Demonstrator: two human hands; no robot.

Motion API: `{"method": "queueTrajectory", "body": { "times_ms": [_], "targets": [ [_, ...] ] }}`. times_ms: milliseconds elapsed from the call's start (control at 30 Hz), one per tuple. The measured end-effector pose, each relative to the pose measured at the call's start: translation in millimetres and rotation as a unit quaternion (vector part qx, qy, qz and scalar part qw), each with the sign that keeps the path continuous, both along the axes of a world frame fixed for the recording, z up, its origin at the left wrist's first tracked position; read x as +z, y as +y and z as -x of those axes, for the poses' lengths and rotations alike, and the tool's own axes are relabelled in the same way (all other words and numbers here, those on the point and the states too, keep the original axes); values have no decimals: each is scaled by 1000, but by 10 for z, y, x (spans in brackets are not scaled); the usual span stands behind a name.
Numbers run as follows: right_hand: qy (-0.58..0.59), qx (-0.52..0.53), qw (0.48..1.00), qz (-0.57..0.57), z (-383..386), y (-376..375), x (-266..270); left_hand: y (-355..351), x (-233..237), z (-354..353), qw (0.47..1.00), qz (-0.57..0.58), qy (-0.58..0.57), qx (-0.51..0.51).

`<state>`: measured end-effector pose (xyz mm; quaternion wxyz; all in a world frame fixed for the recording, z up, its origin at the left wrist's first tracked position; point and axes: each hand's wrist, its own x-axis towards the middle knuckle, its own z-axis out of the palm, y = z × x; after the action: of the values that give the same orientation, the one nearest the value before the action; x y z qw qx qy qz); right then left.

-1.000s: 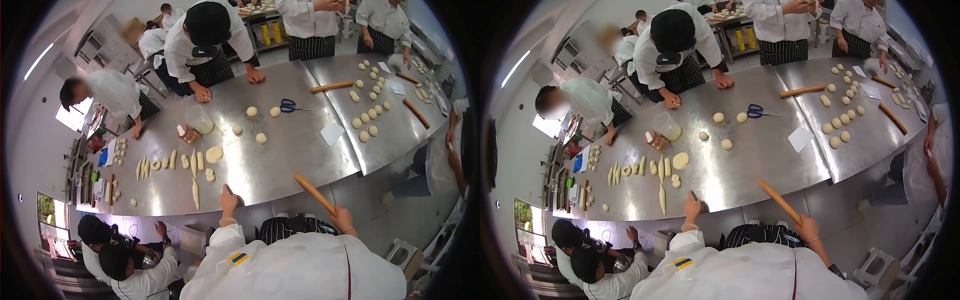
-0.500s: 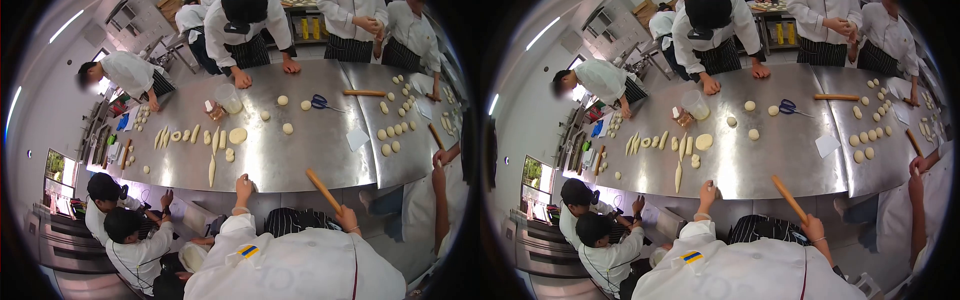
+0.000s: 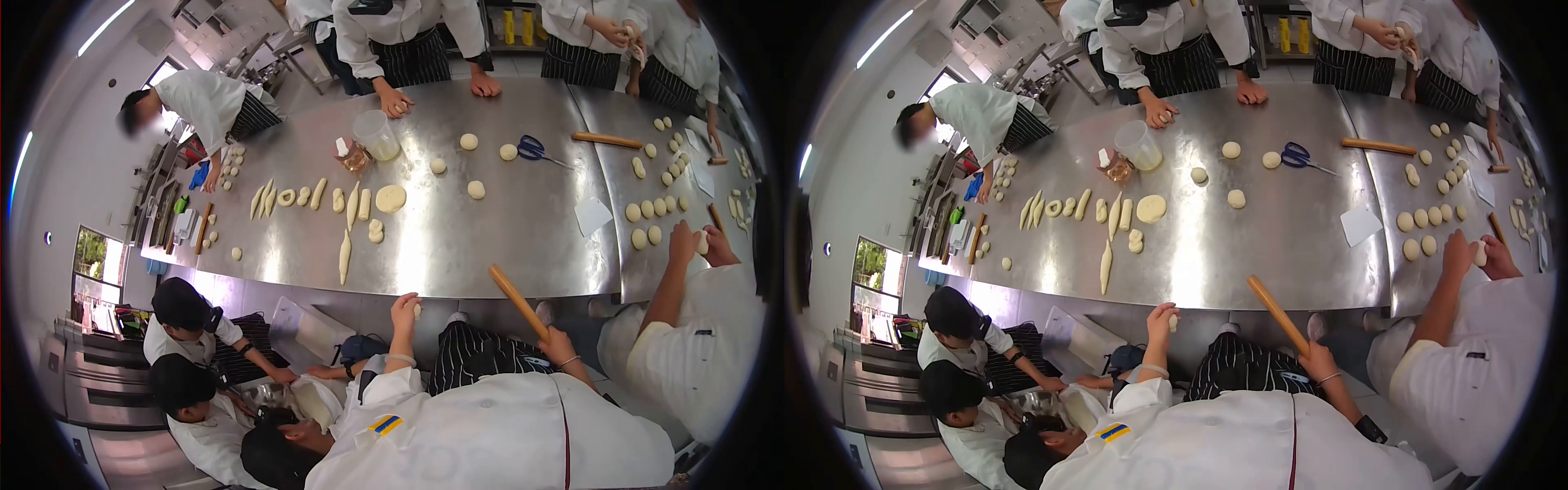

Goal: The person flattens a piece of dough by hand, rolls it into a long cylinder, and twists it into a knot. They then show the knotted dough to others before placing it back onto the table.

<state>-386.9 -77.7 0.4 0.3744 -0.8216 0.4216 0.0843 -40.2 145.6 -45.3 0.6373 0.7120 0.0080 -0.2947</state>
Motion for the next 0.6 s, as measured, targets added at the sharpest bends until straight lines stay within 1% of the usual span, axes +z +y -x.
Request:
{"method": "queueTrajectory", "body": {
  "times_ms": [67,100,133,167,200,267,300,367,400,467,500,567,600],
  "targets": [
    [-6,-11,1000,-4,-7,30,-100,-33,110,-74,1000,1,6,18],
    [-11,-17,1000,-7,-3,27,-161,-35,79,-188,1000,2,9,13],
    [-8,-20,1000,-3,-6,39,-235,-25,23,-341,992,-60,-111,-23],
    [3,-22,1000,7,4,74,-339,-42,60,-450,964,-120,-230,-55],
    [14,-23,999,17,22,95,-435,-77,97,-566,965,-115,-228,-55],
    [12,-31,999,16,-7,154,-509,-184,358,-785,935,-214,-250,-130],
    [11,-39,999,9,-20,198,-551,-188,300,-888,935,-212,-252,-134],
    [21,-50,999,3,-52,238,-571,-240,233,-1066,909,-274,-263,-174],
    [27,-55,998,1,-72,258,-581,-257,197,-1133,909,-271,-264,-177],
    [46,-81,996,4,-104,321,-601,-355,399,-1158,887,-338,-230,-214],
    [60,-102,993,9,-100,357,-621,-370,378,-1164,888,-335,-230,-217],
    [57,-119,991,2,-80,396,-751,-383,329,-1159,854,-380,-263,-239],
    [53,-134,990,-8,-71,411,-818,-383,310,-1158,852,-377,-267,-244]
  ]
}}
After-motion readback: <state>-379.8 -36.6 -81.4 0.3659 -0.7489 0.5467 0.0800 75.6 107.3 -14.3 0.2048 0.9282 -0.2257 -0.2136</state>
